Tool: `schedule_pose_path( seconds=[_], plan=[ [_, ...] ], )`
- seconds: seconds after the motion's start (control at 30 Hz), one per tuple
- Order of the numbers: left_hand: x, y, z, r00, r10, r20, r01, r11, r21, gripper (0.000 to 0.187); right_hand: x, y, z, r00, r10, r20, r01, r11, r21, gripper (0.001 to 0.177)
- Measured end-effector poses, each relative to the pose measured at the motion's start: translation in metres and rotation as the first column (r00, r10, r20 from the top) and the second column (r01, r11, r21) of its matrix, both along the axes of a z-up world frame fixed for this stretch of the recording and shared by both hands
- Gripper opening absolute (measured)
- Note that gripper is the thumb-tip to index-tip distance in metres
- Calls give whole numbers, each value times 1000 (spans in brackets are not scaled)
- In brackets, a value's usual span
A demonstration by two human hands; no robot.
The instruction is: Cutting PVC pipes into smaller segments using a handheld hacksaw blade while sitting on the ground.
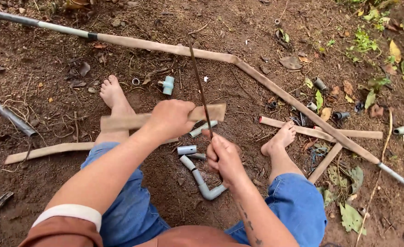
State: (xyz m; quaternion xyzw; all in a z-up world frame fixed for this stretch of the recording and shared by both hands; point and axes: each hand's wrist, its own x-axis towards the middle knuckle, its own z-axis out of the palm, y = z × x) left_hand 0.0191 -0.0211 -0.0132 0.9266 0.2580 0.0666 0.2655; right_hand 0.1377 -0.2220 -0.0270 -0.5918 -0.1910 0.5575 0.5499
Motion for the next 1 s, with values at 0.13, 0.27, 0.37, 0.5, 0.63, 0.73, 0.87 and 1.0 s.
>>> schedule_pose_path(
  seconds=[0.13, 0.27, 0.37, 0.5, 0.63, 0.73, 0.87, 1.0],
  plan=[
    [1, 23, -5, 997, 82, -3, -82, 996, -23, 17, -5, -2, 2, 1000, -7, -9, 7, 999, 34, 49],
    [-6, 27, -4, 979, 191, 65, -189, 981, -40, 19, -8, -6, -6, 1000, 18, -8, -18, 999, 41, 51],
    [-5, 23, -6, 977, 198, 79, -190, 977, -102, 18, -2, -6, 2, 1000, 4, 12, -5, 999, 54, 53],
    [-2, 25, 4, 985, 172, -3, -172, 981, -92, 19, -4, -5, 6, 1000, 9, 9, -9, 1000, 23, 53],
    [-15, 36, 10, 960, 277, -36, -277, 927, -254, 16, -12, -10, -5, 999, 39, 7, -39, 999, 11, 52],
    [-14, 41, 12, 976, 213, 49, -210, 976, -52, 18, -5, -6, -6, 1000, 20, 6, -20, 998, 58, 51],
    [7, 22, -2, 992, 47, -116, -52, 998, -36, 15, 0, 2, 4, 1000, -7, 24, 6, 999, 46, 48],
    [-12, 45, 10, 981, 190, -37, -189, 981, 38, 20, -6, -11, -3, 998, 57, 17, -57, 998, -23, 50]
  ],
)
